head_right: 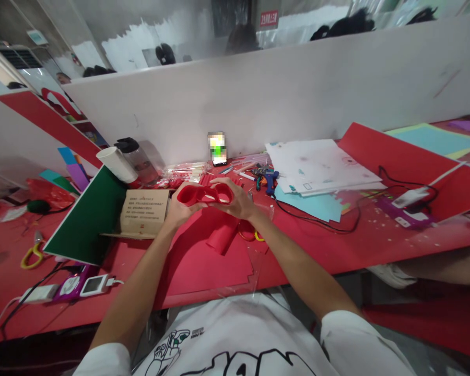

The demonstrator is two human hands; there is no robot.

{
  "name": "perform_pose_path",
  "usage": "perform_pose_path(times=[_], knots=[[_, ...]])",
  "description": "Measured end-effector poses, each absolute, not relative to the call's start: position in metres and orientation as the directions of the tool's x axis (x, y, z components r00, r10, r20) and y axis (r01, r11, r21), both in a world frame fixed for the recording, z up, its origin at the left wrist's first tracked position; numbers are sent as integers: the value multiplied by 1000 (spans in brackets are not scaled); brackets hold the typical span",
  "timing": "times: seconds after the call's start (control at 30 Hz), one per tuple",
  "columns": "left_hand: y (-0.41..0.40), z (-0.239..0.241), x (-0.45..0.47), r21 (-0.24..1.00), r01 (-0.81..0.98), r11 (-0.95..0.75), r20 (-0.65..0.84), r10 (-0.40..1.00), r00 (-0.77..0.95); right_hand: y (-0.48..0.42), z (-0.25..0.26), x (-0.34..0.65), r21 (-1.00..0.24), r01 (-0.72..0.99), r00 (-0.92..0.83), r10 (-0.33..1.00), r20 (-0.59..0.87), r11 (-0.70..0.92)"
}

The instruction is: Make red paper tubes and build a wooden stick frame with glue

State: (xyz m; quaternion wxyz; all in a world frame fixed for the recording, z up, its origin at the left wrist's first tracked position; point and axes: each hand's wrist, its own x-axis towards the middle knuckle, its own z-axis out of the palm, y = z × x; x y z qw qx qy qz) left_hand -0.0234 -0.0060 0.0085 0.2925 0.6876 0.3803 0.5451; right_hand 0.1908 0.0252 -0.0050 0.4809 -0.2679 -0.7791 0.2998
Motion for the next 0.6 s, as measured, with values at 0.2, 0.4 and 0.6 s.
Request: perform_pose_path(times=[0.2,0.4,0.6], knots=[[-6,10,-23,843,172,-510,502,860,94,26,-8,189,-723,79,-343,699,627,686],[1,4,-21,864,167,-474,491,868,-72,26,-14,181,-741,54,-275,724,633,669],[13,-2,-22,927,-91,-363,315,888,-334,27,-11,174,-850,-43,-334,794,508,525]])
